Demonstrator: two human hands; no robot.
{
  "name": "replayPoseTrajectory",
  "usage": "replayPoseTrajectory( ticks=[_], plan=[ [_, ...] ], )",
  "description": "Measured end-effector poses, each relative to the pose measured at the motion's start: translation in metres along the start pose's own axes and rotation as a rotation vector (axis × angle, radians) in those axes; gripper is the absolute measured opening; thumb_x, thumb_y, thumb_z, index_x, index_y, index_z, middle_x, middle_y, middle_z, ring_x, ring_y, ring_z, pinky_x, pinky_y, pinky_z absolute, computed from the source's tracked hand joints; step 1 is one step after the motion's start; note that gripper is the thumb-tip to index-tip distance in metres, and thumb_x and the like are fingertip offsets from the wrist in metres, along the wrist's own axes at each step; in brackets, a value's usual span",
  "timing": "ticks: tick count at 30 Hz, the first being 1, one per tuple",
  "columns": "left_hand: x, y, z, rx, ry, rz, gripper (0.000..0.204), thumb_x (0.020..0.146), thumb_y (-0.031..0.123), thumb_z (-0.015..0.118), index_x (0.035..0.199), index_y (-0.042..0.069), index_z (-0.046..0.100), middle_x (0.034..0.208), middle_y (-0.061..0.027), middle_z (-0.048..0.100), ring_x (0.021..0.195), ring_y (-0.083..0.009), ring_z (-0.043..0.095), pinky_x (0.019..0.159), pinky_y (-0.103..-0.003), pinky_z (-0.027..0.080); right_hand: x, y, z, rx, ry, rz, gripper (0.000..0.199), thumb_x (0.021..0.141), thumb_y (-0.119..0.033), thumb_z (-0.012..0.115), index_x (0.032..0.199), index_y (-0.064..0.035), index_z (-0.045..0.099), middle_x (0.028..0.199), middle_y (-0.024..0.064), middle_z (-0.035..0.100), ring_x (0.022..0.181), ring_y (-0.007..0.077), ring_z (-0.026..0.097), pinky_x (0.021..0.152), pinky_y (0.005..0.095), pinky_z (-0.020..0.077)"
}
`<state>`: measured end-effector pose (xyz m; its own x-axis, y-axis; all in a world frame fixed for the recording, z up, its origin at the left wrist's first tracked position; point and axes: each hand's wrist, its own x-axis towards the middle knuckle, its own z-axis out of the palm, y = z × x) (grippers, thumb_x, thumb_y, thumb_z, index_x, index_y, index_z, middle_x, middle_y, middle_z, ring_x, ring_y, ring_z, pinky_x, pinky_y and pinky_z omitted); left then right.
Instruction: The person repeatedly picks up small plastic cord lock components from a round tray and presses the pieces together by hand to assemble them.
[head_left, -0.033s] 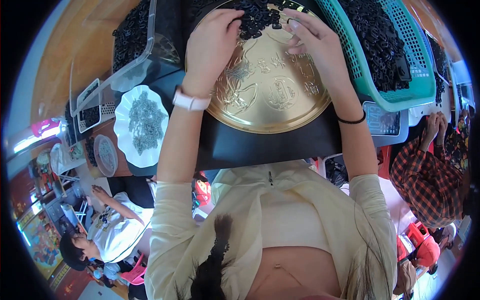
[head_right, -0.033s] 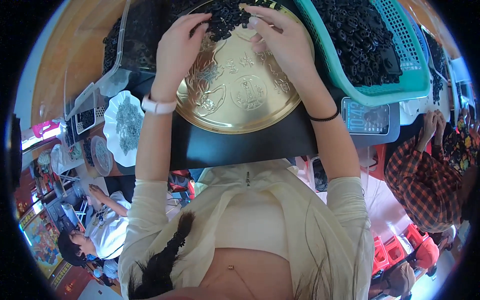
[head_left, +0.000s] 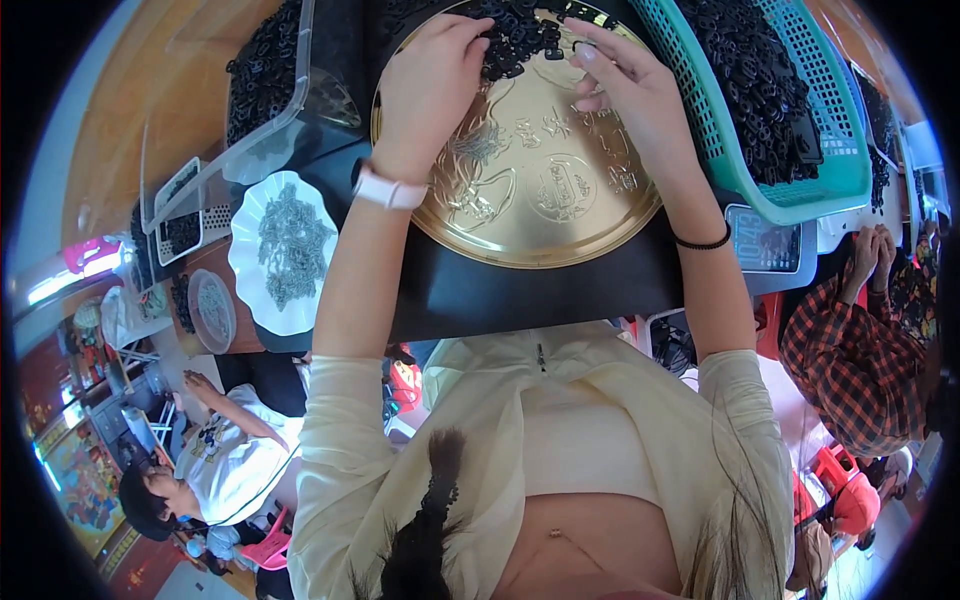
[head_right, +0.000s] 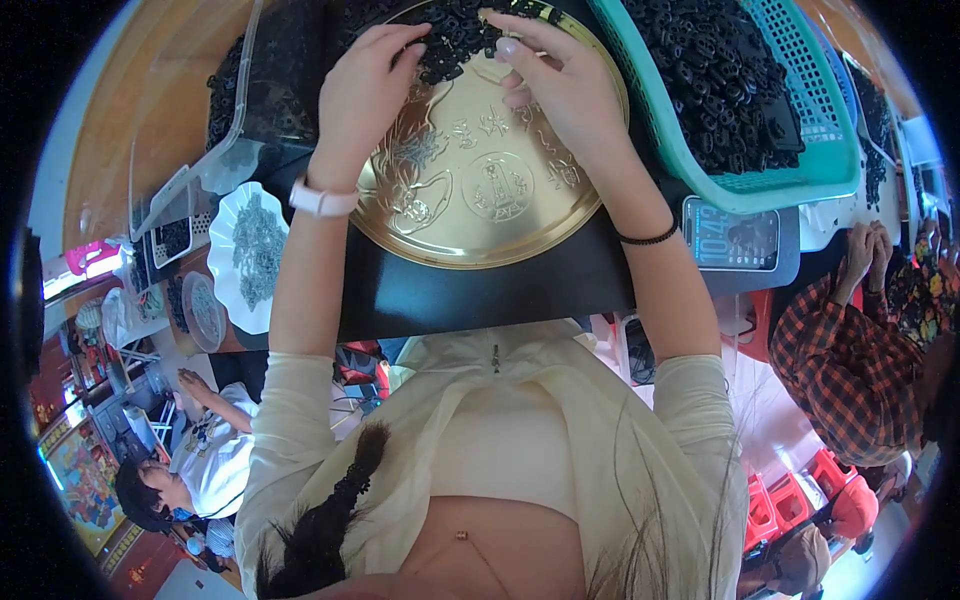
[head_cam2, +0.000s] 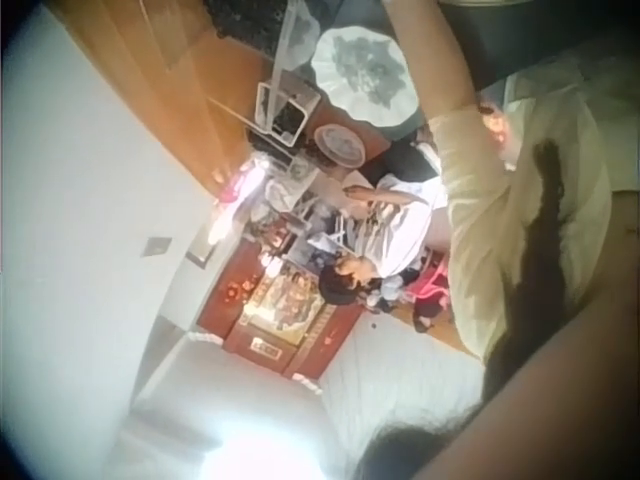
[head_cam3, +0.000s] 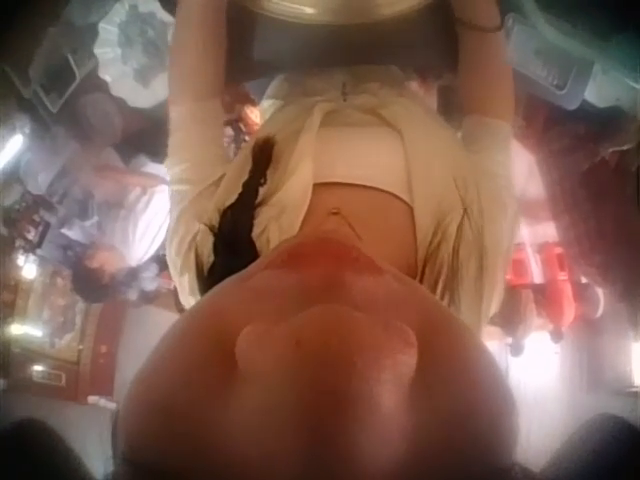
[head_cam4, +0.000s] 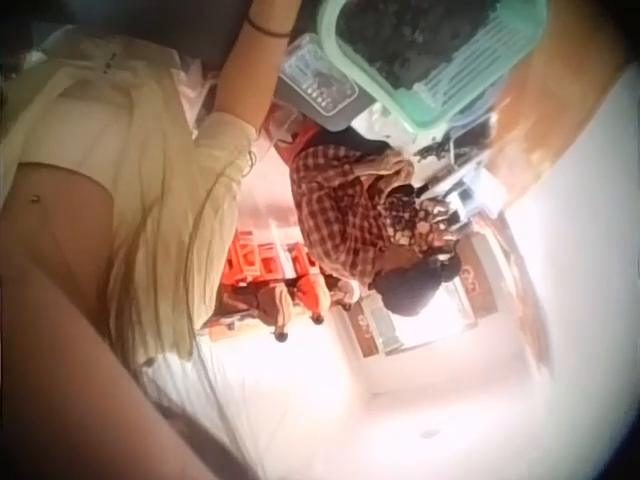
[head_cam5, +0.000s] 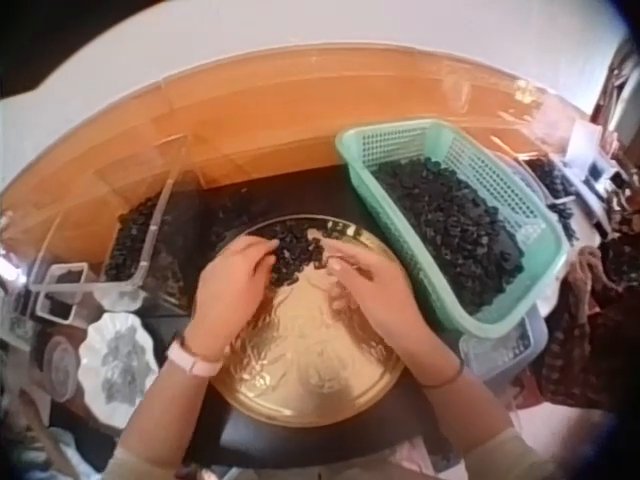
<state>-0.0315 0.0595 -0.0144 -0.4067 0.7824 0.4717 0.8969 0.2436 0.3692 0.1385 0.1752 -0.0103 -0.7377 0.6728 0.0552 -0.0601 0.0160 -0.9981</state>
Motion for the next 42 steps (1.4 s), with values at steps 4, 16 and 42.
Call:
replayPoseTrajectory(
  ticks=[4, 16, 42],
  plan=[
    [0.006, 0.003, 0.007, 0.158, -0.072, -0.033, 0.017, 0.085, 0.021, 0.058, 0.099, 0.015, 0.067, 0.098, -0.0047, 0.062, 0.082, -0.0267, 0.062, 0.069, -0.035, 0.051, -0.002, 0.008, 0.003, 0.056, 0.020, -0.009, 0.025, 0.088, -0.016, 0.059, 0.109, -0.0028, 0.059, 0.091, 0.0058, 0.061, 0.074, 0.0099, 0.060, 0.062, 0.0200, 0.0499],
    [0.001, 0.004, 0.004, -0.013, 0.025, -0.048, 0.016, 0.081, 0.025, 0.062, 0.089, 0.013, 0.068, 0.087, -0.0041, 0.063, 0.077, -0.0270, 0.062, 0.065, -0.035, 0.051, -0.004, 0.023, 0.011, 0.057, 0.006, 0.073, 0.025, 0.090, -0.013, 0.057, 0.113, -0.0063, 0.060, 0.089, 0.0039, 0.061, 0.076, 0.0085, 0.059, 0.065, 0.0203, 0.0510],
    [-0.032, 0.033, -0.025, -1.256, -0.189, -0.552, 0.029, 0.087, 0.012, 0.062, 0.113, 0.002, 0.053, 0.100, -0.0106, 0.067, 0.079, -0.0154, 0.067, 0.056, -0.019, 0.051, -0.019, 0.000, 0.025, 0.186, 0.051, 0.007, 0.019, 0.086, -0.016, 0.064, 0.099, -0.0018, 0.063, 0.088, 0.0038, 0.065, 0.081, 0.0090, 0.061, 0.071, 0.0220, 0.0506]
  ],
)
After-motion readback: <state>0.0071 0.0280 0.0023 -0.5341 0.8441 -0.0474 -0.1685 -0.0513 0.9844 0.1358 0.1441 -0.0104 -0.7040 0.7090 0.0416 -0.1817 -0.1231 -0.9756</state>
